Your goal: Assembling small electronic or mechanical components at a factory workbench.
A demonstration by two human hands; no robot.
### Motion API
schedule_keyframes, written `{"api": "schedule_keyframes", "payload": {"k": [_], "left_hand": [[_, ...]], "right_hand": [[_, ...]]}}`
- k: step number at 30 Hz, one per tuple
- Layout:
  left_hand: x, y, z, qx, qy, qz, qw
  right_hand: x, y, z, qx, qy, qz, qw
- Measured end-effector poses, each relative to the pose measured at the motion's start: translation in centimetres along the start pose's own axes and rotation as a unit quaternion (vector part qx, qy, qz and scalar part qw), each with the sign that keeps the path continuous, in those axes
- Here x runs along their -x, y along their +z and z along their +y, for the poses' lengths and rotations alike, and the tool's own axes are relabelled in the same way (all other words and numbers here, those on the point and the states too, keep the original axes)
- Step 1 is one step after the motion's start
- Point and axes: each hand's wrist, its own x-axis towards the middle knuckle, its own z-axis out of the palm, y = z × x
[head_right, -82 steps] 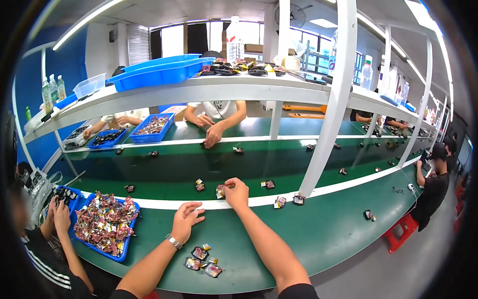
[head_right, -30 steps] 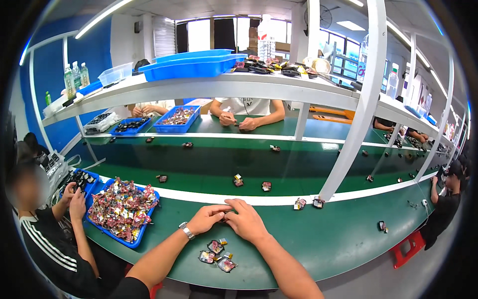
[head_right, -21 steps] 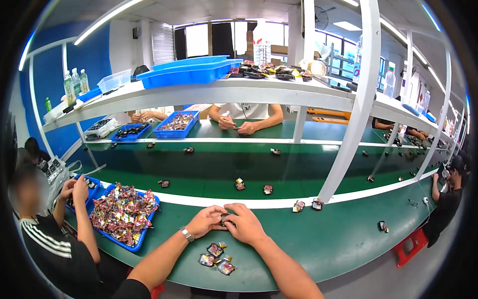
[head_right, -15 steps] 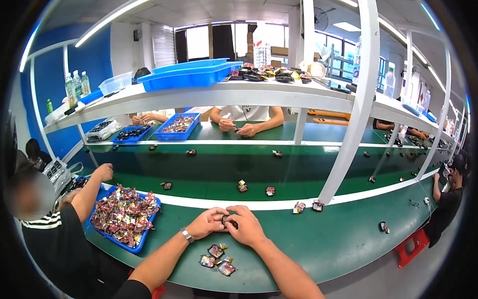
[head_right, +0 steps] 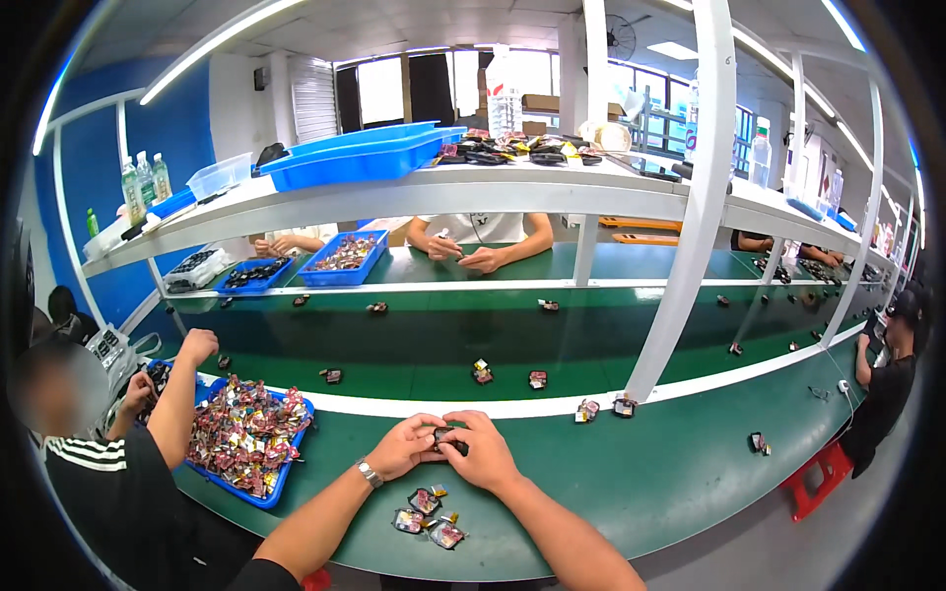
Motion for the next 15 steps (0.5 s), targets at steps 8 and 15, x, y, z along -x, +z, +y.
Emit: {"api": "schedule_keyframes", "payload": {"k": [8, 15], "left_hand": [[-0.3, -0.1, -0.4, 0.009, -0.008, 0.026, 1.0], [-0.3, -0.3, -0.5, 0.003, 0.005, 0.022, 1.0]], "right_hand": [[0.3, 0.9, -0.1, 0.02, 0.0, 0.069, 0.997], [0.4, 1.2, -0.1, 0.017, -0.006, 0.076, 0.997]]}}
